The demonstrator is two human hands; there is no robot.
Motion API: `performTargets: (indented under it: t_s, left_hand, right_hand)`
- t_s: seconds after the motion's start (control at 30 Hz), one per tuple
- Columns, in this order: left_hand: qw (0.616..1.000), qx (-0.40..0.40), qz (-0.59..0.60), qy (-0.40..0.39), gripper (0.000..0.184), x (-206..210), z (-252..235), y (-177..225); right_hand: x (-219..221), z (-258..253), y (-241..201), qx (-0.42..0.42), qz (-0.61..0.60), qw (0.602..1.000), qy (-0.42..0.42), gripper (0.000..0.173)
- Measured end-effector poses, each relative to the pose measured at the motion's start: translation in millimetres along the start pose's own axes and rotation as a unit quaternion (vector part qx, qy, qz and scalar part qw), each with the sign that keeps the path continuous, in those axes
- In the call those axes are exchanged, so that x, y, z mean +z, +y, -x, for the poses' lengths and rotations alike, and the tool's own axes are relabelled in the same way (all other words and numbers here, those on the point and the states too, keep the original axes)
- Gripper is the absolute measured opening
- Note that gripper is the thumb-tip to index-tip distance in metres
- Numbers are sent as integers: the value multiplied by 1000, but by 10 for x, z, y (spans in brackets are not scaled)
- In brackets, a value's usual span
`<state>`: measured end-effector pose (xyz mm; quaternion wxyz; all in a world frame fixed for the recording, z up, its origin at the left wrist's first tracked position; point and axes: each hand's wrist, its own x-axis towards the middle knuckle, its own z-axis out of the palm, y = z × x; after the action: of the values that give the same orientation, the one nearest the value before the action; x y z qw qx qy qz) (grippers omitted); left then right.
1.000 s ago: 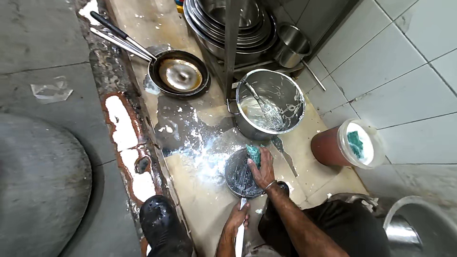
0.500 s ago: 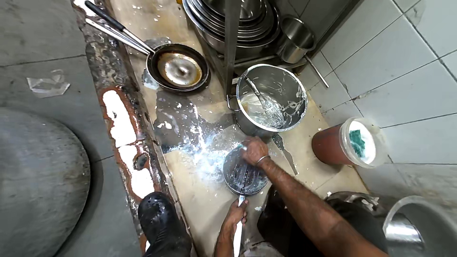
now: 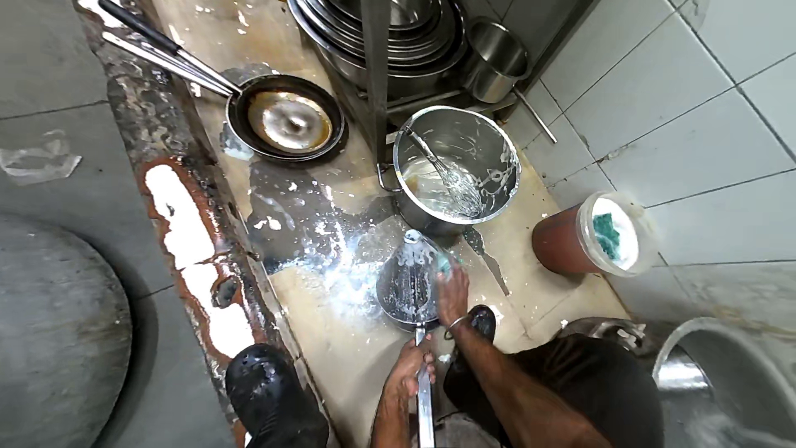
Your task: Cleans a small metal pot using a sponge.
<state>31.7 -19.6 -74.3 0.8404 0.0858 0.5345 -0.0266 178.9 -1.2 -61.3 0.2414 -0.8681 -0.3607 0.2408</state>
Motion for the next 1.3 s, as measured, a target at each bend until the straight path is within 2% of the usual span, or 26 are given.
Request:
performTargets:
  t_s: [0.03,0.1,0.13,0.17,0.2,0.23,0.33,0.4,0.47,0.6,0.7,0.8,0.93,1.03,1.1,1.2,1.3]
  left_hand:
    - [998,28,40,-30,22,10,61,0]
    - [974,100,104,-176,33,-103,480,65]
    - [986,88,137,-39,36,203,1074,231]
    - [976,192,97,-26,43,283,1397,148]
    - [961,270,45,-36,47,274,1477,70]
    - [961,275,31,-14,47,257,1370,58]
    - [985,130,94,67,44,27,405,-63]
    - [990,71,97,79,47,86,191,-11]
    - [992,73,78,73,37,217,253,53]
    - [995,83,44,17,13,199,245,133]
    - [998,41,54,-17,18,220,180,195]
    - [998,31,52,-18,22,187,113,187]
    - [999,10,39,-10,16,180,96,207]
    - [1000,15,23,-2,25,152,76,200]
    - [1000,19,12,-2,28,124,67,196]
    - [1000,20,6,1,30,89,51,182]
    - [1000,20,1,-1,29,69,50,181]
  right_hand:
    - [56,202,-95,-47,32,998,-22,57]
    - [127,506,-353,-140,101,978,-119,52]
    - [133,552,-484,-171,128,958,-191,49]
    - [150,537,-589,-184,155,939,-247,51]
    - [172,489,-662,-185,175,926,-279,56]
    - [184,426,-715,-179,193,920,-291,57]
    - [183,350,-712,-141,225,913,-309,47]
    - [153,297,-651,-141,233,918,-289,45]
    - [125,260,-612,-160,246,917,-272,45]
    - [104,154,-631,-244,309,881,-263,40]
    - [99,56,-540,-330,339,852,-224,34]
    - [87,51,-415,-382,309,857,-157,23]
    - [-87,-34,-399,-393,246,880,-104,16]
    - [-254,-169,-494,-377,189,905,-51,13]
    - [-440,-233,-612,-335,144,931,-30,13]
    - [-730,-368,-666,-198,13,980,23,22]
    - [-1031,-459,-608,-79,-62,989,107,40]
